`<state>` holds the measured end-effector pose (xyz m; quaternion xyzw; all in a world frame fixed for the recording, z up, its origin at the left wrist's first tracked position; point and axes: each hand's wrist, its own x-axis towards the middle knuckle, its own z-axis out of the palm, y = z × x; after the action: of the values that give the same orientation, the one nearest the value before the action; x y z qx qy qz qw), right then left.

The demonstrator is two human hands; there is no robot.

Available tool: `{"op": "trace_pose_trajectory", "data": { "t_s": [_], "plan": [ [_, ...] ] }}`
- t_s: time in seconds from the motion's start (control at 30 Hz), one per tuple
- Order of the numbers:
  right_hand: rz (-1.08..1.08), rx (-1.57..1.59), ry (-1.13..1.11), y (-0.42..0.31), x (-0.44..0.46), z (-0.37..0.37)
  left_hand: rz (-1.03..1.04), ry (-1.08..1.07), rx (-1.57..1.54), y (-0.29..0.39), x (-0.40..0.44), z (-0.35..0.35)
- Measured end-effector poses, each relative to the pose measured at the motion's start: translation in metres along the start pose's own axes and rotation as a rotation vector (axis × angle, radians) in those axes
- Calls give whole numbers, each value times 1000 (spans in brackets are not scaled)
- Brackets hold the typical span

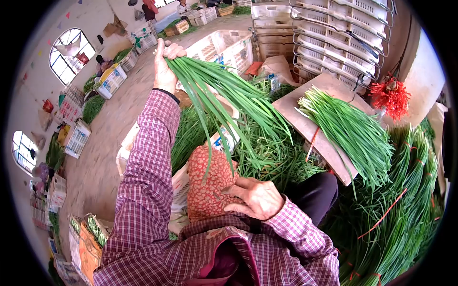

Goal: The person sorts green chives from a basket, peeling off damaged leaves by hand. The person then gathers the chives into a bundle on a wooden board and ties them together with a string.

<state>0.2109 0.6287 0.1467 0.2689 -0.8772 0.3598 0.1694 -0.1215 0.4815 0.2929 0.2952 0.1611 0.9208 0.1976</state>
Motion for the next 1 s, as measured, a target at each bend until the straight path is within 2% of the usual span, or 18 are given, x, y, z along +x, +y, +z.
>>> {"op": "trace_pose_trajectory", "data": {
  "t_s": [0.03, 0.13, 0.2, 0.23, 0.27, 0.37, 0.4, 0.47, 0.53, 0.6, 0.67, 0.7, 0.73, 0.8, 0.87, 0.9, 0.93, 1.0],
  "plan": [
    [92, 60, -7, -9, 1, -21, -2, -14, -16, 1, -1, 1],
    [162, 188, 131, 2, -12, -45, -6, -41, -30, 4, -4, 0],
    [245, 233, 361, 10, -16, -56, -39, -70, 21, 7, -4, 0],
    [291, 113, 413, 13, -17, -67, -64, -64, 19, 6, -4, 3],
    [372, 139, 452, 11, -14, -74, -67, -72, 11, 3, -4, 4],
    [232, 4, 565, 26, 0, -79, -57, -19, 360, -34, -24, 39],
    [197, 23, 595, 29, 12, -79, -62, -101, 439, -51, -31, 47],
    [70, -49, 660, 43, 37, -73, -105, -80, 522, -91, -51, 63],
    [126, -102, 639, 40, 58, -72, -63, -115, 605, -128, -75, 98],
    [133, -40, 659, 42, 66, -71, -82, -136, 462, -158, -87, 118],
    [227, 53, 697, 43, 54, -83, -91, -182, 372, -165, -83, 121],
    [266, -85, 715, 47, 45, -87, -92, -188, 368, -172, -82, 121],
    [180, -160, 710, 50, 34, -94, -150, -181, 273, -179, -81, 122],
    [223, -362, 702, 50, 13, -110, -206, -138, 124, -193, -79, 129],
    [312, -593, 665, 55, -8, -139, -155, 9, 166, -205, -72, 148],
    [263, -725, 656, 59, -23, -160, -132, 35, 162, -208, -63, 148],
    [211, -855, 644, 63, -39, -184, -143, 12, 94, -206, -48, 139],
    [212, -976, 634, 70, -72, -227, -90, -20, 170, -202, -31, 132]
  ]
}}
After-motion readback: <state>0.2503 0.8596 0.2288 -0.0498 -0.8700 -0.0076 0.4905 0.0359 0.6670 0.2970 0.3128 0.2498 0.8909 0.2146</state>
